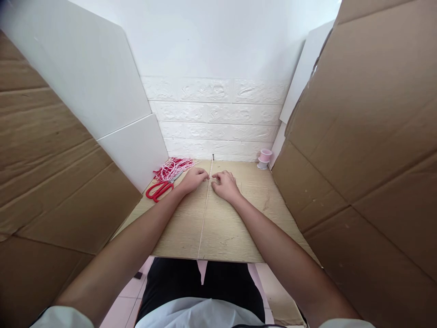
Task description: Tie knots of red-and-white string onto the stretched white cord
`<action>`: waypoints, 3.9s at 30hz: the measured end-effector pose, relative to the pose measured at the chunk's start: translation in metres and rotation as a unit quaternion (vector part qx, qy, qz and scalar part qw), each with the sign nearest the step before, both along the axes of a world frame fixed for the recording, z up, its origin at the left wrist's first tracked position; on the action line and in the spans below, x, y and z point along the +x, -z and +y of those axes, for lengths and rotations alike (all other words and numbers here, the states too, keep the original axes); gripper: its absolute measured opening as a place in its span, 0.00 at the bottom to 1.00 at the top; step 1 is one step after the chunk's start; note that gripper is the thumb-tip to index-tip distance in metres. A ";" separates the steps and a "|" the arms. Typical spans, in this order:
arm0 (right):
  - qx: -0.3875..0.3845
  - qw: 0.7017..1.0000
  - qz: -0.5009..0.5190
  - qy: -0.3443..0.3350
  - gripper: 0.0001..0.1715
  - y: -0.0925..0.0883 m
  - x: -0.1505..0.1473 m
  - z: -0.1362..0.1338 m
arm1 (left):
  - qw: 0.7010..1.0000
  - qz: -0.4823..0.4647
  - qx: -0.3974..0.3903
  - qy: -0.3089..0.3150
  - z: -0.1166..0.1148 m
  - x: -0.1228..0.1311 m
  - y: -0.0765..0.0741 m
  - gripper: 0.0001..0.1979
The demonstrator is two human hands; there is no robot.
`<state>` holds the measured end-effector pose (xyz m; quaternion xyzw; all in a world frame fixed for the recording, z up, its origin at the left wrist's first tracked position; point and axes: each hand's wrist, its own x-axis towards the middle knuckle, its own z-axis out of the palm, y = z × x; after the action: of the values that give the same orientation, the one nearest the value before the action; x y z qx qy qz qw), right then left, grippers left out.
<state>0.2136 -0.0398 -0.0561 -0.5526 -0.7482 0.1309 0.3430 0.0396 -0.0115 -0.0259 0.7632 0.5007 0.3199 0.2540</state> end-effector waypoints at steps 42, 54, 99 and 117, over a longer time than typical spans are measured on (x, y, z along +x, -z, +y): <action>-0.018 0.998 0.063 -0.017 0.05 -0.005 -0.003 0.020 | 1.000 -0.022 -0.011 -0.020 0.001 -0.001 0.000 0.09; -0.037 0.997 0.062 0.016 0.05 -0.012 -0.003 0.016 | 0.998 -0.026 -0.011 -0.051 -0.003 -0.002 -0.007 0.09; -0.017 0.994 0.108 0.026 0.11 -0.012 -0.002 0.011 | 0.985 -0.154 -0.084 0.009 0.011 -0.012 0.003 0.13; 0.073 0.997 0.002 -0.020 0.11 -0.019 -0.005 0.005 | 0.986 -0.129 -0.076 0.072 0.008 -0.012 0.000 0.12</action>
<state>0.2087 -0.0344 -0.0371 -0.5105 -0.7660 0.0838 0.3815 0.0279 -0.0032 -0.0256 0.7284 0.4303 0.3575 0.3957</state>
